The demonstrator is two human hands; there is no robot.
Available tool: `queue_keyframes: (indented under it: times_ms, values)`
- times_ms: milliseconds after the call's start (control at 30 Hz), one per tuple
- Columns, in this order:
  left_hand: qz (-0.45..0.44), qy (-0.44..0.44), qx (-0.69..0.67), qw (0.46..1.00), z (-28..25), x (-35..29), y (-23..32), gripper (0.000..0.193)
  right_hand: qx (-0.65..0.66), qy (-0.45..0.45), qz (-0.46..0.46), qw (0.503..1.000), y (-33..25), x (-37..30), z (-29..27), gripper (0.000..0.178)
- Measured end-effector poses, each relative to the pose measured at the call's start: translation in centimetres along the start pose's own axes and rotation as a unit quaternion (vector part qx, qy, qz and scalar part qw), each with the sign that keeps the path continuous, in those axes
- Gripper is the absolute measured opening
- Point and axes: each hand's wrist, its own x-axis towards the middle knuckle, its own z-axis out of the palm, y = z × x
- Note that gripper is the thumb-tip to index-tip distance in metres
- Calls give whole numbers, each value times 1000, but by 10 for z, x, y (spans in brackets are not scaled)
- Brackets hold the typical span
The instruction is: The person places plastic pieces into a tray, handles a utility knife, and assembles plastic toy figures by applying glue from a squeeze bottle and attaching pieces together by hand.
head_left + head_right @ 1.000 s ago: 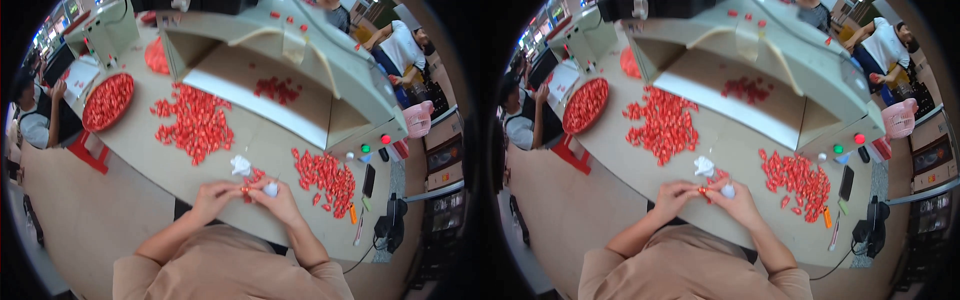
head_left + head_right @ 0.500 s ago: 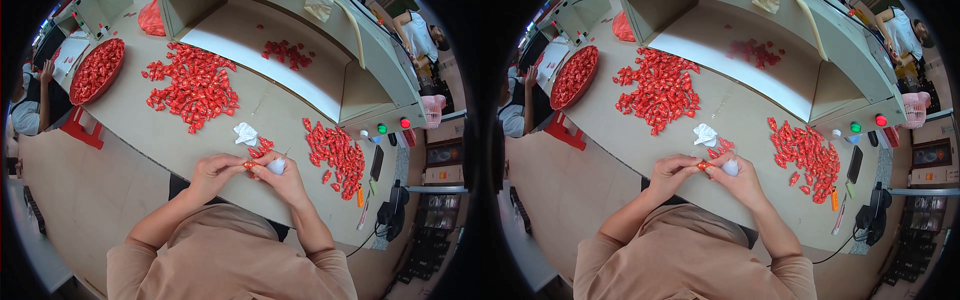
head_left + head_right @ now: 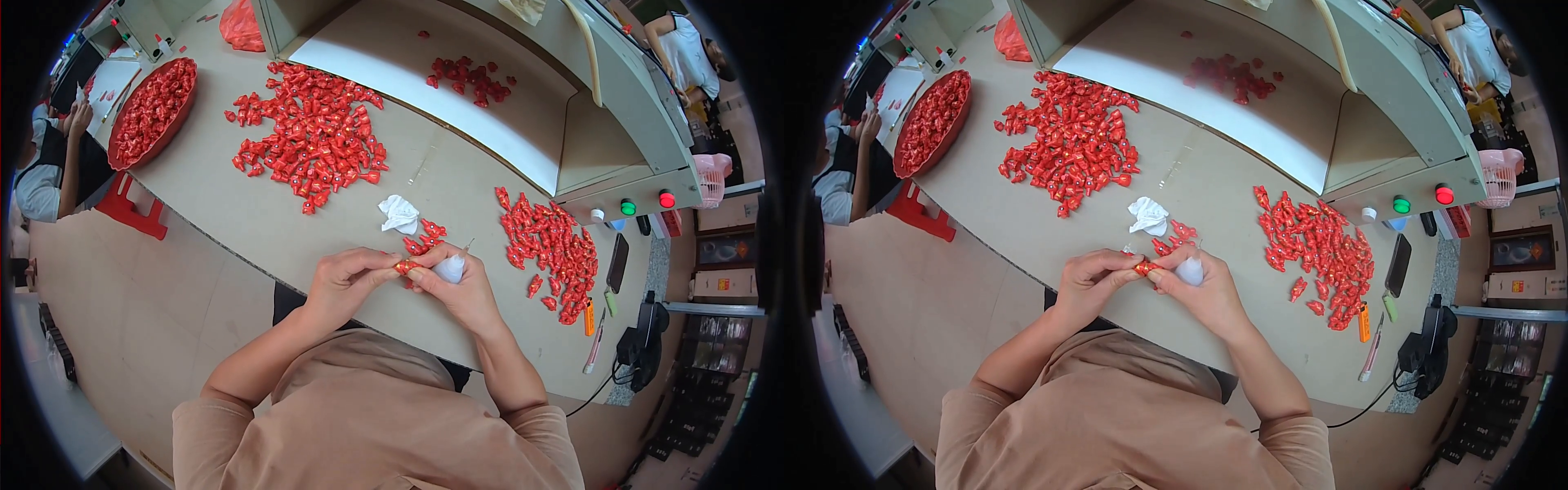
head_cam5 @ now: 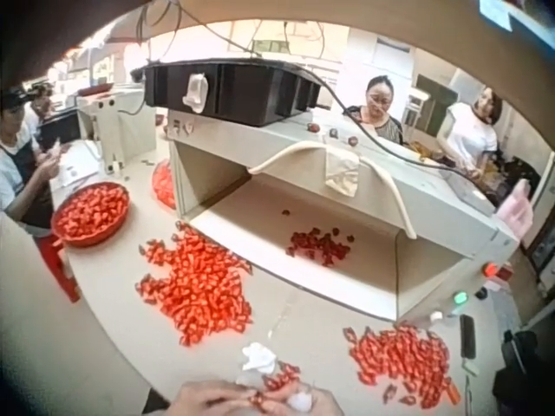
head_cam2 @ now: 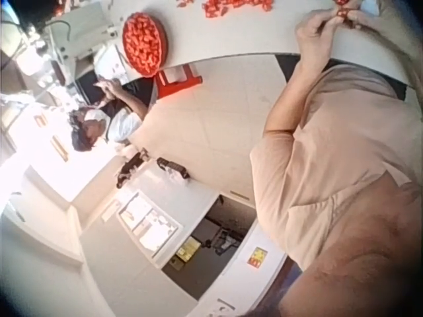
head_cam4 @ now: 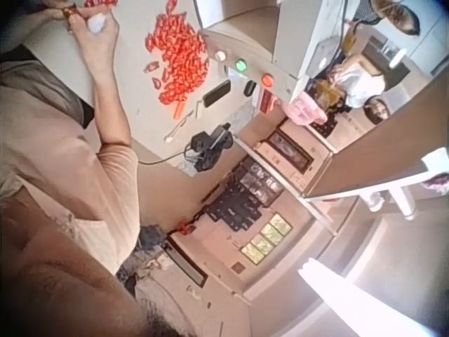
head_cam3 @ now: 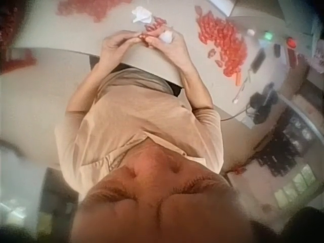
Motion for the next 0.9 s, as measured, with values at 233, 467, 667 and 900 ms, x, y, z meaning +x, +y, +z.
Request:
queue_keyframes:
  times_ms: [233, 467, 667, 900]
  values:
    - [0, 3, -2, 1000, 0, 0, 2, 14, 2, 7, 0, 1000, 2, 0, 0, 9]
    - [2, -1, 7, 1000, 0, 0, 0, 14, 0, 12, 2, 1000, 3, 1, 0, 9]
    - [4, 16, 4, 1000, 3, 1, 3, 15, 13, 19, 12, 1000, 0, 0, 2, 10]
    - [56, 29, 22, 998, 10, -2, 4, 20, 97, 15, 50, 994, -8, -8, 0, 16]
